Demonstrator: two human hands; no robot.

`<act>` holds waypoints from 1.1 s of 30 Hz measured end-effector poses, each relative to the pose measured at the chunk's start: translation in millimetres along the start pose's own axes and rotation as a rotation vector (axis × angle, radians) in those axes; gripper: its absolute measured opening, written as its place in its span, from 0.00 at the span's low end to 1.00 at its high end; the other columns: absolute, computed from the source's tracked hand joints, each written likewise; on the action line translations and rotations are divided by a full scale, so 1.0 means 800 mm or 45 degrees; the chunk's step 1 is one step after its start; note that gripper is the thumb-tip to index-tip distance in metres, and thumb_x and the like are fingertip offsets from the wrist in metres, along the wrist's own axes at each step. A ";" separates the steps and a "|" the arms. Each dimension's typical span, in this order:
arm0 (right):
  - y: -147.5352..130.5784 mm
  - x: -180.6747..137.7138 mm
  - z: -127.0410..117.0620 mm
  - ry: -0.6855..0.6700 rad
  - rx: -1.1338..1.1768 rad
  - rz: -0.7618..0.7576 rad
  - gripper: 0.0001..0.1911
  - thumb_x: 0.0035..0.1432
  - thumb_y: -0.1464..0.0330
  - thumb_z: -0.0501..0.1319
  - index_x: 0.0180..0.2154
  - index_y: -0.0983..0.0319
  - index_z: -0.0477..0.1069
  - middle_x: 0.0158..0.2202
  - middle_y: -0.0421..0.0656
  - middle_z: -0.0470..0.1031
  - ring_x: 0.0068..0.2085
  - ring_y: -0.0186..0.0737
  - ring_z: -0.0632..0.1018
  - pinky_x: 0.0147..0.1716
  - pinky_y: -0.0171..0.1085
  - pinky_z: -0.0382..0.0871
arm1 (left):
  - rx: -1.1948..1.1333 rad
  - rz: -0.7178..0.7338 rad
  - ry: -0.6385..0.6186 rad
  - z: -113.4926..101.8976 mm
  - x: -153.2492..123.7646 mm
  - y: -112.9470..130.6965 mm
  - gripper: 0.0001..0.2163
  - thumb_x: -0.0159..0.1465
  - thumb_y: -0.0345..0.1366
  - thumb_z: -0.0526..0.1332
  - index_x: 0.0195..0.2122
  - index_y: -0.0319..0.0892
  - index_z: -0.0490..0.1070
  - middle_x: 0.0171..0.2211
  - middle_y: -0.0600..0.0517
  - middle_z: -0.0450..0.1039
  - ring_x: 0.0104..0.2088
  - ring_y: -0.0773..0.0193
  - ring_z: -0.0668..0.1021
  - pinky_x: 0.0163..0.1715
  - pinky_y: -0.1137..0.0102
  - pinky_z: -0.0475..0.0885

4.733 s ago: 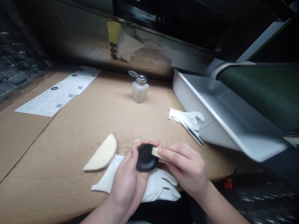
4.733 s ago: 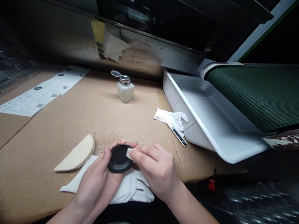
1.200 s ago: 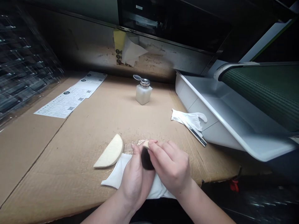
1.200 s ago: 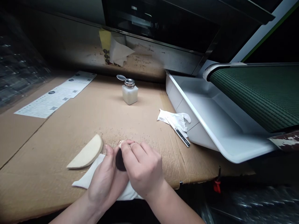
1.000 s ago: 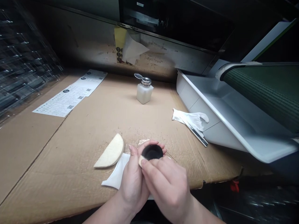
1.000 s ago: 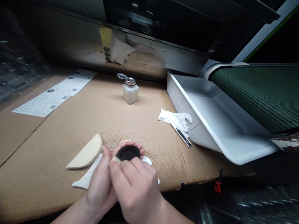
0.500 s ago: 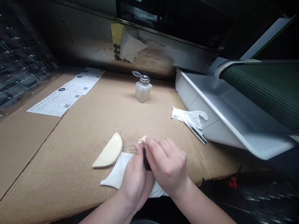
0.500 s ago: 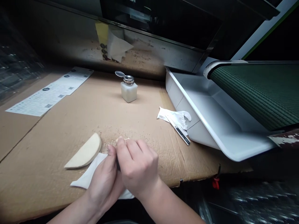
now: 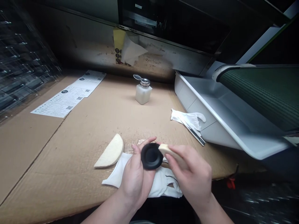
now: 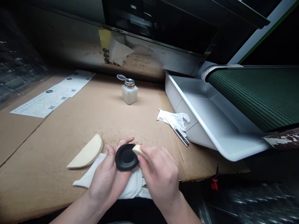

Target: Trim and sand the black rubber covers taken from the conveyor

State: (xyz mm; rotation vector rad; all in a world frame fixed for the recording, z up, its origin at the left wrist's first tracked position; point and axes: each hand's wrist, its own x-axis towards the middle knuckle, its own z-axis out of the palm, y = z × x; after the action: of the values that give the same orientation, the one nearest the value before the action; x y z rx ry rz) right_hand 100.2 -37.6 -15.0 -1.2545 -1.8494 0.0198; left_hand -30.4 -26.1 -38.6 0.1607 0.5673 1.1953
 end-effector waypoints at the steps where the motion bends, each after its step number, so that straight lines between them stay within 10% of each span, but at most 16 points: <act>1: -0.003 -0.002 0.007 -0.019 0.021 -0.037 0.12 0.53 0.77 0.60 0.40 0.62 0.70 0.33 0.41 0.75 0.34 0.34 0.74 0.34 0.34 0.69 | -0.007 -0.008 -0.017 -0.001 0.000 0.000 0.21 0.64 0.48 0.47 0.47 0.40 0.68 0.40 0.45 0.75 0.48 0.55 0.73 0.50 0.61 0.65; 11: -0.019 0.024 0.056 0.021 -0.226 -0.239 0.08 0.54 0.74 0.59 0.38 0.63 0.72 0.26 0.41 0.74 0.27 0.33 0.71 0.27 0.33 0.66 | -0.008 0.036 -0.028 -0.005 0.000 -0.006 0.16 0.65 0.42 0.50 0.42 0.38 0.72 0.43 0.46 0.74 0.50 0.58 0.71 0.53 0.64 0.62; 18: 0.015 0.048 -0.005 0.280 0.112 0.120 0.12 0.51 0.71 0.63 0.41 0.57 0.71 0.38 0.39 0.74 0.38 0.37 0.75 0.38 0.37 0.70 | 0.082 0.007 0.005 0.001 -0.002 0.002 0.23 0.63 0.49 0.47 0.47 0.34 0.69 0.39 0.41 0.75 0.44 0.52 0.75 0.49 0.57 0.65; 26: 0.021 0.034 -0.021 -0.359 -0.100 -0.502 0.09 0.57 0.75 0.57 0.39 0.60 0.71 0.36 0.41 0.75 0.36 0.38 0.70 0.36 0.41 0.63 | 0.140 -0.051 -0.024 -0.001 -0.001 -0.001 0.23 0.63 0.49 0.47 0.46 0.36 0.69 0.39 0.43 0.76 0.43 0.53 0.75 0.42 0.61 0.70; 33: 0.043 0.051 -0.015 -0.472 -0.197 -0.608 0.07 0.59 0.72 0.56 0.37 0.60 0.71 0.34 0.41 0.75 0.34 0.36 0.68 0.34 0.38 0.62 | 0.232 -0.006 -0.010 0.001 -0.002 -0.002 0.21 0.64 0.48 0.47 0.44 0.36 0.70 0.38 0.43 0.76 0.41 0.55 0.76 0.41 0.63 0.70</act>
State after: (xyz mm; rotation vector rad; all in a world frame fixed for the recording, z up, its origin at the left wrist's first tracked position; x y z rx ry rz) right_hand 128.9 4.8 2.7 -0.9212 -2.4761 -0.1634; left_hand -29.0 -28.2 -37.8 0.3185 0.6692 1.1374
